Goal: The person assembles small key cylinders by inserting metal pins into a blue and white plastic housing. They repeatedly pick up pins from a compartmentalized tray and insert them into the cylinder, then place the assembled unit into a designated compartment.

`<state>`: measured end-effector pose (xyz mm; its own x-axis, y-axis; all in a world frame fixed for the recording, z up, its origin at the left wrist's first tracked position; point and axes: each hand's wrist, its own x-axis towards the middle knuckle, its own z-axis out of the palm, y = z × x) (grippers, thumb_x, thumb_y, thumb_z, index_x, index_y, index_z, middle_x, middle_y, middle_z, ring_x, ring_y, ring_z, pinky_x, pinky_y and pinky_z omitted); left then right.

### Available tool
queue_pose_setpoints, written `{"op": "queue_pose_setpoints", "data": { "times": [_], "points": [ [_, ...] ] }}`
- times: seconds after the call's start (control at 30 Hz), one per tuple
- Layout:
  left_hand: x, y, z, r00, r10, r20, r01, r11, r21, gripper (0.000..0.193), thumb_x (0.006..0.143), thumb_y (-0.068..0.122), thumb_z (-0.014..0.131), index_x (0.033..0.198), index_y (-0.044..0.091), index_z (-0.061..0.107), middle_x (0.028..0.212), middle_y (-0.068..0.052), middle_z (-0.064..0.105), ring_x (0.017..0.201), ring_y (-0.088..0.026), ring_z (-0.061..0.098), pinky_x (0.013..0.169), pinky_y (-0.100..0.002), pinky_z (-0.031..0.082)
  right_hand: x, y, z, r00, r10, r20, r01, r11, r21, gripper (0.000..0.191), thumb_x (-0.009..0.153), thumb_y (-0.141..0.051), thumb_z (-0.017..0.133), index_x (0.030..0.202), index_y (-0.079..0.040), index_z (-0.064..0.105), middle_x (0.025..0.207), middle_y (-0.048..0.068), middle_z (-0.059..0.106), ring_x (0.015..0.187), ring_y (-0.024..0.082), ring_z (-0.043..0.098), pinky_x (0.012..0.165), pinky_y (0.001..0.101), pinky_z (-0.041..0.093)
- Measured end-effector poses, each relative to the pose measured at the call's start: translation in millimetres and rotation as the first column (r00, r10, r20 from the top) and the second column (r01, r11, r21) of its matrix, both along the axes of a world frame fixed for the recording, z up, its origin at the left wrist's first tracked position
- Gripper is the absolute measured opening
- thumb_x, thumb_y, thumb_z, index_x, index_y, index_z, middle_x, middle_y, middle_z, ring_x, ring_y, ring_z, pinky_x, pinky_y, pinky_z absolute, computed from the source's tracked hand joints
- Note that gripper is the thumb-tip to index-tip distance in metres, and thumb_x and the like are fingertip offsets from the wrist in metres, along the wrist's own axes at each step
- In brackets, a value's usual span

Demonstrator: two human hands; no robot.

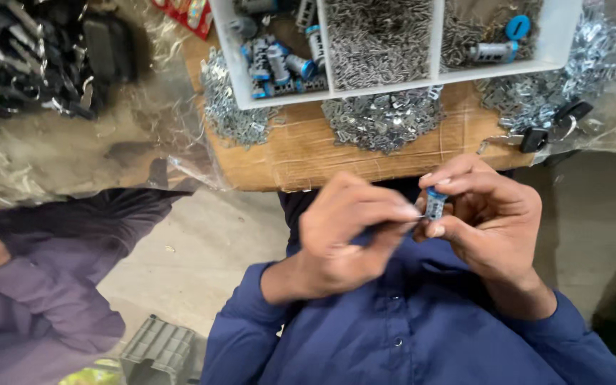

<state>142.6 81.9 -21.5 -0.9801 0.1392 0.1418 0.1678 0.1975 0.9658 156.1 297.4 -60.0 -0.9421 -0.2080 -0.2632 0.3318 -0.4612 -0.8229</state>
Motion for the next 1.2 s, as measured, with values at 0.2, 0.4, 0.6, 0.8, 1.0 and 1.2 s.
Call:
{"op": "queue_pose_setpoints", "data": {
  "times": [0.2, 0.4, 0.6, 0.8, 1.0, 1.2],
  "points": [
    [-14.2, -4.5, 0.5, 0.956, -0.216, -0.2, 0.164, 0.955, -0.248, 0.045, 0.082, -0.008, 0.083, 0.121, 0.008, 0.068, 0.116, -0.003, 0.067, 0.095, -0.024, 0.064, 0.08, -0.033, 0.052, 7.5, 4.0, 3.3, 1.0, 0.0, -0.026, 0.005, 0.984, 0.176, 0.032, 0.089, 0.011, 0.079, 0.119, 0.006, 0.07, 0.118, 0.019, 0.065, 0.093, 0.015, 0.069, 0.077, 0.022, 0.062],
    [-0.8, -13.4, 5.2, 0.866, -0.238, 0.441, -0.013, 0.869, 0.495, 0.026, 0.091, 0.003, 0.086, 0.104, 0.011, 0.065, 0.089, 0.002, 0.057, 0.071, -0.005, 0.049, 0.064, -0.019, 0.038, 6.9, 2.7, -11.7, 0.957, 0.289, 0.031, -0.289, 0.957, -0.009, 0.033, 0.083, 0.01, 0.082, 0.115, 0.006, 0.075, 0.116, 0.02, 0.065, 0.101, 0.024, 0.073, 0.079, 0.0286, 0.067],
    [28.7, -13.2, -1.6, 0.921, 0.001, 0.389, -0.071, 0.984, 0.165, 0.022, 0.097, 0.016, 0.081, 0.115, 0.013, 0.069, 0.105, 0.002, 0.064, 0.082, -0.004, 0.061, 0.068, -0.018, 0.052, 5.9, -3.0, -25.0, 0.965, 0.254, -0.062, -0.253, 0.967, 0.021, 0.037, 0.08, 0.003, 0.086, 0.115, 0.004, 0.074, 0.114, 0.021, 0.068, 0.103, 0.023, 0.069, 0.085, 0.0269, 0.061],
    [0.8, -11.0, -21.8, 0.943, -0.053, -0.329, -0.218, 0.647, -0.731, 0.039, 0.094, 0.017, 0.083, 0.131, 0.016, 0.073, 0.107, -0.002, 0.063, 0.099, -0.023, 0.052, 0.085, -0.035, 0.045, 8.3, 13.6, -10.7, 1.0, -0.009, 0.008, 0.01, 0.993, -0.118, 0.035, 0.087, 0.008, 0.084, 0.12, 0.003, 0.074, 0.114, 0.023, 0.067, 0.082, 0.024, 0.072, 0.06, 0.0278, 0.065],
    [1.9, -39.1, -28.1, 0.918, -0.163, -0.363, -0.074, 0.826, -0.559, 0.032, 0.091, 0.011, 0.084, 0.12, 0.008, 0.073, 0.121, -0.003, 0.068, 0.103, -0.022, 0.057, 0.09, -0.033, 0.048, 7.8, 9.3, -11.0, 1.0, -0.022, -0.015, 0.02, 0.995, -0.096, 0.039, 0.085, 0.015, 0.079, 0.122, 0.005, 0.071, 0.117, 0.024, 0.065, 0.091, 0.026, 0.072, 0.067, 0.0339, 0.068],
    [11.7, -34.3, -15.0, 0.932, -0.144, -0.332, -0.073, 0.824, -0.562, 0.039, 0.083, 0.004, 0.081, 0.121, 0.007, 0.073, 0.111, -0.004, 0.07, 0.094, -0.023, 0.057, 0.084, -0.034, 0.048, 7.7, -1.4, -15.3, 0.999, 0.023, 0.024, -0.021, 0.998, -0.058, 0.037, 0.086, 0.018, 0.076, 0.12, 0.006, 0.07, 0.119, 0.026, 0.064, 0.091, 0.026, 0.072, 0.069, 0.0351, 0.068]
  ]
}}
